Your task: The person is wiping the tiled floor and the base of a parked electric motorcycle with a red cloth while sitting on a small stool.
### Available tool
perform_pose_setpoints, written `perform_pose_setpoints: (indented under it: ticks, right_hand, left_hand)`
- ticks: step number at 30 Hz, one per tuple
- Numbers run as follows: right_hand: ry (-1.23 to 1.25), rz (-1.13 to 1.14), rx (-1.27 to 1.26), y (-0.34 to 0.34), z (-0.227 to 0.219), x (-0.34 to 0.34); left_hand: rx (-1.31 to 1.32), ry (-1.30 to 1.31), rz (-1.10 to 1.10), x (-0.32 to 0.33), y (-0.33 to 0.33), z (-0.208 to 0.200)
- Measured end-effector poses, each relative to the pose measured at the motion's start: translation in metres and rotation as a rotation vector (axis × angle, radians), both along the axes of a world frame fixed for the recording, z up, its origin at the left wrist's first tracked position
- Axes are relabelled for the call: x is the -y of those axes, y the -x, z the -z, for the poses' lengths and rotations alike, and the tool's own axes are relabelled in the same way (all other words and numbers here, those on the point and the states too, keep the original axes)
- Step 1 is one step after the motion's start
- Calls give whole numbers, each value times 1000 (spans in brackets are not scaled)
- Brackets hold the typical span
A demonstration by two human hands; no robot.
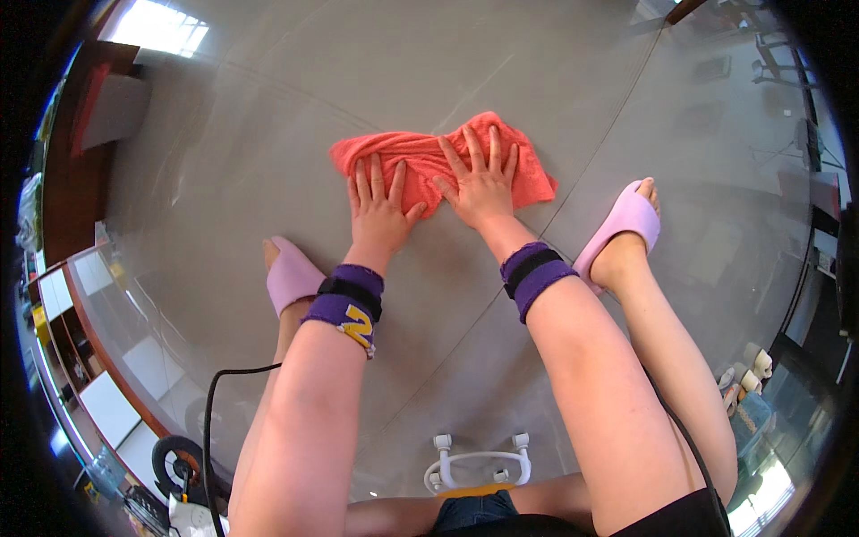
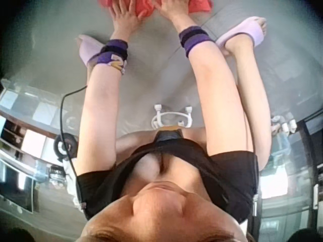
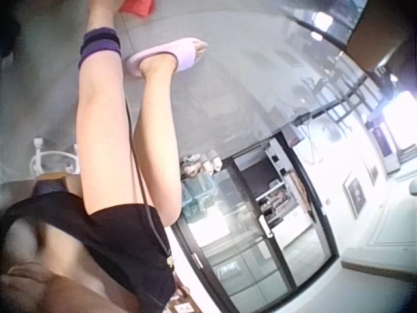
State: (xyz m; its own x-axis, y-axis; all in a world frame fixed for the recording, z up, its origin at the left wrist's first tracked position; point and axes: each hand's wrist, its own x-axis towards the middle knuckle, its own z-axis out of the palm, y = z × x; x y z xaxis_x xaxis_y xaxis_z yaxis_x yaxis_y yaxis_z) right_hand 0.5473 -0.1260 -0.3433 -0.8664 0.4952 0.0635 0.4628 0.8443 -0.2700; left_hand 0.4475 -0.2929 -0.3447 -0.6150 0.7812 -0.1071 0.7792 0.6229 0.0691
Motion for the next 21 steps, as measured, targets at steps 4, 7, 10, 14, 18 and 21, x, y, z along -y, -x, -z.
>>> perform_pose_setpoints:
  ticks: [4, 7, 10, 14, 18, 21]
  right_hand:
    - [48, -115, 71, -40, -4, 44]
    - [105, -185, 65, -87, -13, 87]
    - [163, -207, 113, -142, -17, 133]
    - [215, -241, 232, -227, -23, 191]
    - [198, -273, 246, -293, -24, 235]
    - [194, -301, 331, -311, -33, 242]
  left_hand:
    - [44, -11, -71, 48, -71, 1]
    - [98, 16, -78, 92, -131, -4]
    - [175, 123, -95, 129, -194, -9]
    - [264, 256, -82, 175, -268, -23]
    - [360, 448, -29, 209, -318, -37]
    - [365, 497, -21, 212, -331, -43]
